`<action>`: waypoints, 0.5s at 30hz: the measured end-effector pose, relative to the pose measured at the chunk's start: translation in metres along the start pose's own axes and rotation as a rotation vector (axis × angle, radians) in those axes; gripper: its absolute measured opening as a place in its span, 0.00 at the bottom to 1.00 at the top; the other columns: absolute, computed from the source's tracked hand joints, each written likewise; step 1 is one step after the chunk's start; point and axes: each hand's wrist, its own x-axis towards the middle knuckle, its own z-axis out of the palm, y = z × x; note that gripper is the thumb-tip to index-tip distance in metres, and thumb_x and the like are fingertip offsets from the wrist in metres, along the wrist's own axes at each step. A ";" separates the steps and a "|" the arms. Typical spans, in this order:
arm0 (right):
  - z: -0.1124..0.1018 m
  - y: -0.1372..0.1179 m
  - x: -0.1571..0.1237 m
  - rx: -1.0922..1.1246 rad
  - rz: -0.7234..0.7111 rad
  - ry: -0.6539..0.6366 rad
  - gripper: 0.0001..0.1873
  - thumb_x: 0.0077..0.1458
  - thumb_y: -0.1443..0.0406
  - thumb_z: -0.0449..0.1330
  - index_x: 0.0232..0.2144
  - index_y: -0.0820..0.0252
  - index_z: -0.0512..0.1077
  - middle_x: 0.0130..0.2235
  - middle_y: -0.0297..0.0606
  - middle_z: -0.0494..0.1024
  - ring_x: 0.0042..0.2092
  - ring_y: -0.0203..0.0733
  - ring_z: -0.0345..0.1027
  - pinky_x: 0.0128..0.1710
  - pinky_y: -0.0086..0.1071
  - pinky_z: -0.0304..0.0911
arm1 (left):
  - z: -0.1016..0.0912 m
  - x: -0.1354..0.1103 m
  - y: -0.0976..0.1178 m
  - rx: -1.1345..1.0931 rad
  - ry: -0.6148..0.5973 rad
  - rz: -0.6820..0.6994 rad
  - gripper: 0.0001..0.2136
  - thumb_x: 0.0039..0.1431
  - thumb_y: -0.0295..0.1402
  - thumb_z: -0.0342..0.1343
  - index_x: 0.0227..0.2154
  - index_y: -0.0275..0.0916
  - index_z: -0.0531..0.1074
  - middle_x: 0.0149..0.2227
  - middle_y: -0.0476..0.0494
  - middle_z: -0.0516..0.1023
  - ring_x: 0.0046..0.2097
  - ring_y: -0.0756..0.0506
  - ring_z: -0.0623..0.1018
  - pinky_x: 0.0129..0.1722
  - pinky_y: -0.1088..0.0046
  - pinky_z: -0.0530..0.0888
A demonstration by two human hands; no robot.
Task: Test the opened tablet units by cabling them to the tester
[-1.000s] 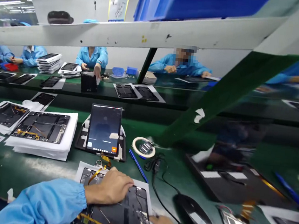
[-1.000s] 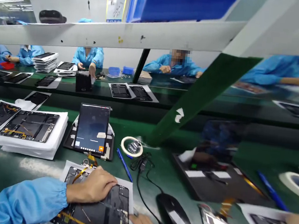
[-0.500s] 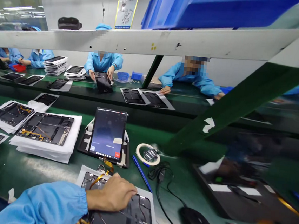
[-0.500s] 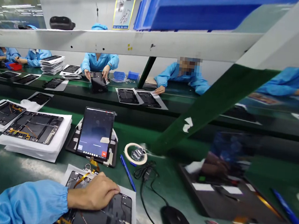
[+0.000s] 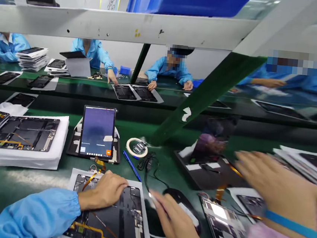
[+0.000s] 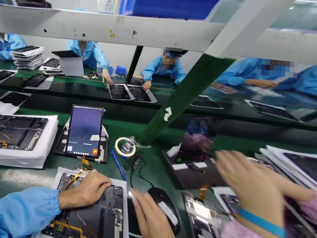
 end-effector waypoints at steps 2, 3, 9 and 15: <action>0.017 -0.002 0.025 0.044 0.037 0.055 0.17 0.70 0.68 0.50 0.57 0.61 0.69 0.40 0.43 0.77 0.42 0.40 0.74 0.44 0.32 0.71 | 0.002 0.000 -0.001 0.027 0.030 0.000 0.11 0.68 0.30 0.51 0.38 0.39 0.80 0.39 0.45 0.83 0.41 0.46 0.79 0.46 0.70 0.68; 0.027 -0.003 0.038 0.073 0.043 0.069 0.18 0.70 0.68 0.49 0.57 0.61 0.69 0.40 0.43 0.77 0.42 0.41 0.74 0.44 0.33 0.71 | 0.003 0.001 -0.001 0.037 0.047 0.006 0.11 0.68 0.30 0.51 0.38 0.38 0.80 0.38 0.45 0.82 0.41 0.46 0.79 0.46 0.70 0.69; 0.060 0.007 0.067 -0.013 0.029 0.147 0.17 0.70 0.68 0.47 0.54 0.61 0.70 0.48 0.46 0.78 0.50 0.45 0.72 0.51 0.41 0.70 | -0.007 -0.012 0.000 0.153 0.230 0.234 0.11 0.65 0.25 0.48 0.37 0.35 0.77 0.41 0.41 0.77 0.43 0.47 0.74 0.44 0.71 0.73; 0.031 0.031 -0.015 -0.401 0.180 0.000 0.16 0.69 0.59 0.48 0.44 0.60 0.72 0.40 0.44 0.78 0.37 0.46 0.76 0.32 0.35 0.69 | -0.046 -0.059 -0.013 0.525 0.489 0.224 0.14 0.65 0.25 0.47 0.49 0.33 0.73 0.54 0.32 0.72 0.56 0.38 0.68 0.53 0.58 0.73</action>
